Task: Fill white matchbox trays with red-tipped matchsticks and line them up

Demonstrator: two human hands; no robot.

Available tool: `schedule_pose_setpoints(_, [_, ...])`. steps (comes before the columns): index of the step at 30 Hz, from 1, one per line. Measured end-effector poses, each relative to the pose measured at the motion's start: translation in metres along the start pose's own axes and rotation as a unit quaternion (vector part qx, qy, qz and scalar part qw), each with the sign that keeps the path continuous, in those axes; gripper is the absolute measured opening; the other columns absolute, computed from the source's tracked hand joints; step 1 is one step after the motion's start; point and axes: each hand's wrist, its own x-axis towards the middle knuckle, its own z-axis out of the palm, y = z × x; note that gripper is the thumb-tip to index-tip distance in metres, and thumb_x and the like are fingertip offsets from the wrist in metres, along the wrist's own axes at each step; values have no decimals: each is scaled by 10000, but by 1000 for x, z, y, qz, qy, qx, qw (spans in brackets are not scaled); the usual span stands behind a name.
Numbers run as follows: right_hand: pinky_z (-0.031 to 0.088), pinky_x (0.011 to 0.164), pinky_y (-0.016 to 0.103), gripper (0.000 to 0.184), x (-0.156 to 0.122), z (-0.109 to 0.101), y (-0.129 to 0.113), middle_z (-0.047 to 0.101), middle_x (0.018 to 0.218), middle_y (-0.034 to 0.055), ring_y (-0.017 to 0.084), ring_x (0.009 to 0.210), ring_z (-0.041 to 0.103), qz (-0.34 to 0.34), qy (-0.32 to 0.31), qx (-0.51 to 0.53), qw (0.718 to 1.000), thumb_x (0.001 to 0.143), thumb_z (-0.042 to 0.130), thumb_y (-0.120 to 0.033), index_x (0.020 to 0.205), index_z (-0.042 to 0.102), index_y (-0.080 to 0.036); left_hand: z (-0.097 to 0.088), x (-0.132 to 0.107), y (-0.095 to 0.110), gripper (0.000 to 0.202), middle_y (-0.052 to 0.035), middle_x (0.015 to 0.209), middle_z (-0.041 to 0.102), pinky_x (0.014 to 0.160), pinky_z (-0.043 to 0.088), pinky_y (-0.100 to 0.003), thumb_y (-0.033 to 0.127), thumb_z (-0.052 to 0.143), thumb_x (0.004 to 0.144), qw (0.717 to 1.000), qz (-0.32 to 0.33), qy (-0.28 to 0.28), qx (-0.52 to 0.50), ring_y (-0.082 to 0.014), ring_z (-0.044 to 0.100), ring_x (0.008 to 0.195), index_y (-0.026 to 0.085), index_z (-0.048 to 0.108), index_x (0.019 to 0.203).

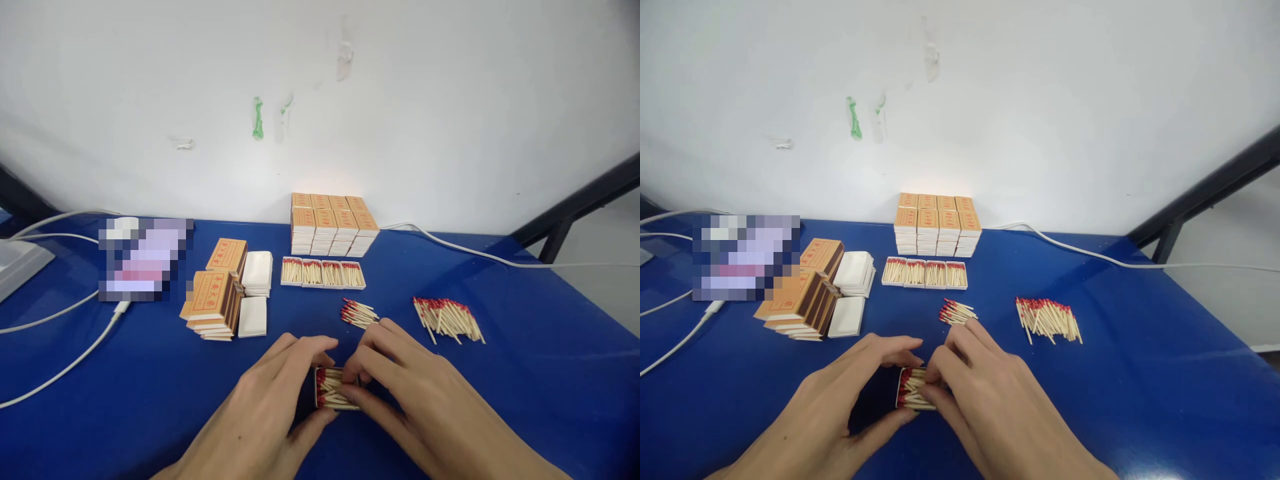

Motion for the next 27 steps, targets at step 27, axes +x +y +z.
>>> schedule_pose_setpoints(27, [621, 730, 324, 102, 0, 2, -2, 660, 1101, 49, 217, 1013, 705, 7, 17, 9, 1000, 1114, 582, -197, 1085, 655, -261, -2, 0, 0, 787, 53, 1350, 731, 1028, 644, -352, 45, 826, 919, 1000, -9, -11, 11, -214, 756, 1217, 430, 455, 1496])
